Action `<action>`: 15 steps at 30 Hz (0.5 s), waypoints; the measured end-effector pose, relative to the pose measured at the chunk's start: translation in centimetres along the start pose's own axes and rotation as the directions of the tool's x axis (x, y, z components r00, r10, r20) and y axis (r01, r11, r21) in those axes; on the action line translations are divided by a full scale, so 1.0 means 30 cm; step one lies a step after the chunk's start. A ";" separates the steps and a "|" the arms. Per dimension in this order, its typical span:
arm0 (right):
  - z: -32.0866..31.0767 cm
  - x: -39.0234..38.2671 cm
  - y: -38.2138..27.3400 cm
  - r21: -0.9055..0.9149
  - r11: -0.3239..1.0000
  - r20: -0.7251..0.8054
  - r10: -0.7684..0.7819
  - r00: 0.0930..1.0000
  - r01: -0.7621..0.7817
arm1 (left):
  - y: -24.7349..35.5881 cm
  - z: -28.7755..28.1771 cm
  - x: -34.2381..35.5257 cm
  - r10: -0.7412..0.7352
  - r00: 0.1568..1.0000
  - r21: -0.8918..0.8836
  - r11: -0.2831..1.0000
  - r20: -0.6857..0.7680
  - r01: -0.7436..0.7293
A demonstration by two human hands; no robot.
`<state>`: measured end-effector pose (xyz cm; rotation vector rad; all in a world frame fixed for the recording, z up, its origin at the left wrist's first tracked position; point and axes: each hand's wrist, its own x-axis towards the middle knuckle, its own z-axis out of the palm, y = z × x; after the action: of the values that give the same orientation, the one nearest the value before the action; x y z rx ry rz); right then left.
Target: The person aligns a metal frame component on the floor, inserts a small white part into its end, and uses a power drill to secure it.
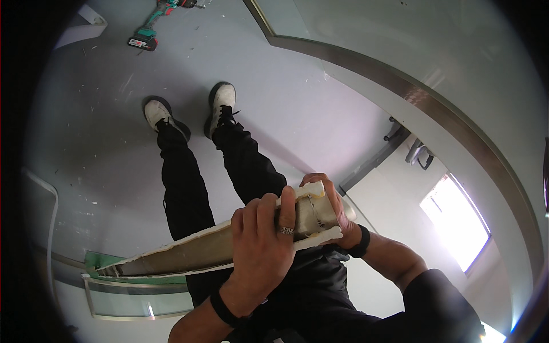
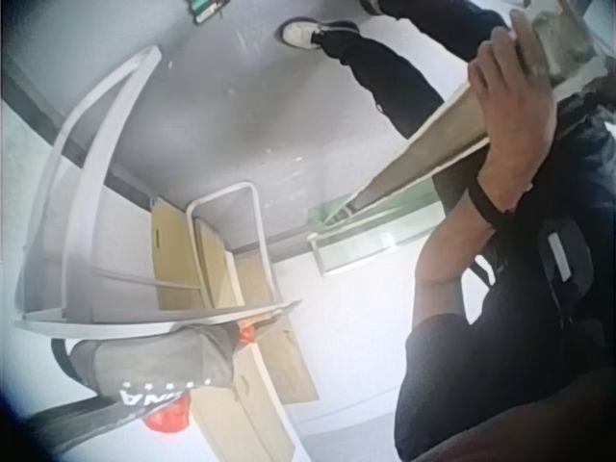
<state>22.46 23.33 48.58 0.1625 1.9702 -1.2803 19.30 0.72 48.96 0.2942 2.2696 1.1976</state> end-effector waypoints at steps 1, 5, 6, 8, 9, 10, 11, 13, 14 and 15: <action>0.008 0.000 0.006 -0.004 1.000 -0.009 -0.005 1.000 0.005 | -0.002 0.004 -0.004 -0.003 1.000 0.016 1.000 -0.009 0.003; 0.004 0.011 -0.010 0.007 1.000 -0.014 0.006 1.000 -0.006 | -0.004 -0.009 0.002 0.007 1.000 0.016 1.000 -0.004 -0.007; -0.001 0.007 -0.007 0.007 1.000 -0.015 0.004 1.000 -0.004 | -0.003 -0.009 0.003 0.008 1.000 0.017 1.000 -0.005 -0.008; -0.010 0.000 -0.003 -0.028 0.999 -0.001 0.018 1.000 -0.018 | -0.004 -0.013 0.006 0.008 1.000 -0.026 1.000 0.015 -0.008; -0.006 0.003 -0.001 -0.027 1.000 -0.003 0.013 1.000 -0.013 | -0.007 -0.010 0.005 0.010 1.000 -0.021 1.000 0.013 -0.010; -0.002 0.005 0.002 -0.042 0.999 -0.011 -0.002 1.000 0.002 | -0.010 0.000 -0.001 0.007 1.000 -0.019 1.000 0.014 -0.007; 0.004 0.004 0.002 -0.054 0.998 -0.018 -0.014 1.000 0.013 | -0.011 0.006 -0.007 0.001 1.000 -0.019 1.000 0.019 -0.001; 0.014 0.008 0.002 -0.042 0.999 -0.027 -0.024 0.999 0.023 | -0.014 0.010 -0.007 0.000 1.000 -0.005 1.000 0.004 0.000; 0.014 0.011 0.002 -0.036 0.999 -0.035 -0.034 0.999 0.033 | -0.015 0.014 -0.004 0.001 1.000 0.005 1.000 -0.016 -0.001; 0.010 0.013 0.000 -0.036 0.999 -0.036 -0.036 0.999 0.035 | -0.015 0.014 -0.001 0.001 1.000 0.007 1.000 -0.017 -0.001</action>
<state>22.34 22.96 48.27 0.1352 2.0336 -1.2723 19.60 0.73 48.41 0.2894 2.2883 1.1975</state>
